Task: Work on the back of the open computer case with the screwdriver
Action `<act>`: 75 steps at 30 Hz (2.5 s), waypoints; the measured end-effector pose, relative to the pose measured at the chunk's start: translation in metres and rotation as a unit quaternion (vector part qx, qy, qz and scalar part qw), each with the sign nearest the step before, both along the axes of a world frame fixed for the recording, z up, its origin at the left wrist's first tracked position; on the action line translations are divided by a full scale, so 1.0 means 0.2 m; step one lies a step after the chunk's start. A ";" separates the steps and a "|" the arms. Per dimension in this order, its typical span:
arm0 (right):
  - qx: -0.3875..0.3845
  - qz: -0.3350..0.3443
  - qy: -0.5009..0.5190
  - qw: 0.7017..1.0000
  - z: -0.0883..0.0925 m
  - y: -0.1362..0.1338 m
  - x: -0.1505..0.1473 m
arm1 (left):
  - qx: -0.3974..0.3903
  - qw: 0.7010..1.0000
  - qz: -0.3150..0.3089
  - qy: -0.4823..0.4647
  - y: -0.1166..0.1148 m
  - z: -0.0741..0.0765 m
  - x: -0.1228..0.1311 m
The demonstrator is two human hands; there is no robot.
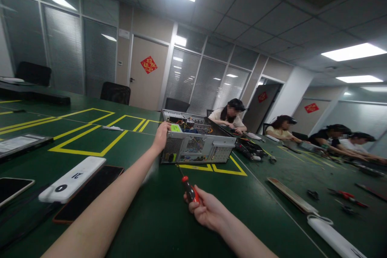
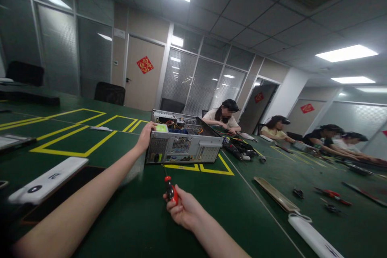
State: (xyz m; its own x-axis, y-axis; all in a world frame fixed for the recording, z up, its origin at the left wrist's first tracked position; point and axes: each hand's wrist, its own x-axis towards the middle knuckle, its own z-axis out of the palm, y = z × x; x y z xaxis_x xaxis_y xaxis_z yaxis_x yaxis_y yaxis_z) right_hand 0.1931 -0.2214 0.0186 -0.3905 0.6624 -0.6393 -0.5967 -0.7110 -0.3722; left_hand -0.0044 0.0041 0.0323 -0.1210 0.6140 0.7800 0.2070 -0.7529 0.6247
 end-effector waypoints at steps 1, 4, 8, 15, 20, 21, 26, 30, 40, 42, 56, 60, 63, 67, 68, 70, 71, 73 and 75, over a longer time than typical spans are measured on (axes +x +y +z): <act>-0.001 0.007 -0.002 1.000 -0.01 0.00 -0.01 | -0.001 1.000 -0.002 0.002 0.00 0.00 0.00; 0.003 -0.015 -0.013 1.000 -0.04 0.00 -0.02 | 0.000 1.000 -0.004 0.004 -0.02 0.01 0.00; -0.005 -0.035 -0.028 0.999 -0.03 0.01 0.00 | 0.004 1.000 -0.005 0.001 -0.03 0.03 0.00; -0.025 -0.021 -0.031 0.999 -0.03 0.01 -0.01 | 0.009 1.000 -0.007 0.006 -0.05 0.03 0.00; 0.005 -0.002 -0.033 0.999 -0.04 0.01 -0.01 | 0.028 1.000 -0.002 0.005 -0.03 0.02 0.00; 0.009 0.006 -0.033 0.999 -0.04 0.02 -0.01 | 0.030 1.000 -0.001 0.004 -0.03 0.02 0.00; 0.019 0.009 -0.038 0.999 -0.05 0.02 0.00 | 0.030 1.000 0.001 0.005 -0.03 0.02 0.00; 0.002 0.034 -0.051 0.998 -0.05 0.03 0.02 | 0.023 1.000 0.002 0.014 -0.03 0.03 0.00; 0.060 0.047 -0.024 0.997 -0.06 0.03 0.03 | 0.011 1.000 -0.004 0.014 -0.04 0.03 0.00; 0.058 0.039 -0.034 0.997 -0.06 0.03 0.03 | 0.006 1.000 -0.004 0.014 -0.04 0.03 0.00; 0.059 0.017 -0.034 0.998 -0.03 0.02 0.02 | 0.004 1.000 -0.006 0.000 -0.02 0.02 0.00; 0.064 0.006 -0.056 0.996 -0.04 0.03 0.03 | 0.007 1.000 -0.006 -0.009 -0.02 0.02 0.00; 0.060 0.016 -0.083 0.995 -0.03 0.02 0.03 | 0.003 1.000 -0.003 -0.005 -0.02 0.02 0.00; 0.049 0.015 -0.092 0.994 -0.02 0.02 0.02 | -0.007 1.000 -0.004 0.004 -0.04 0.03 0.00; 0.049 0.011 -0.084 0.995 -0.02 0.02 0.02 | -0.006 1.000 -0.005 0.005 -0.04 0.03 0.00; 0.052 0.004 -0.061 0.997 -0.03 0.02 0.02 | 0.000 1.000 -0.004 0.005 -0.04 0.03 0.00; 0.053 0.003 -0.049 0.997 -0.03 0.02 0.02 | 0.001 1.000 -0.002 0.005 -0.04 0.03 0.00; 0.055 0.003 -0.033 0.998 -0.04 0.03 0.03 | 0.002 1.000 0.000 0.008 -0.04 0.03 -0.01; 0.056 -0.002 -0.029 0.998 -0.04 0.03 0.03 | 0.000 1.000 0.000 0.011 -0.04 0.03 -0.01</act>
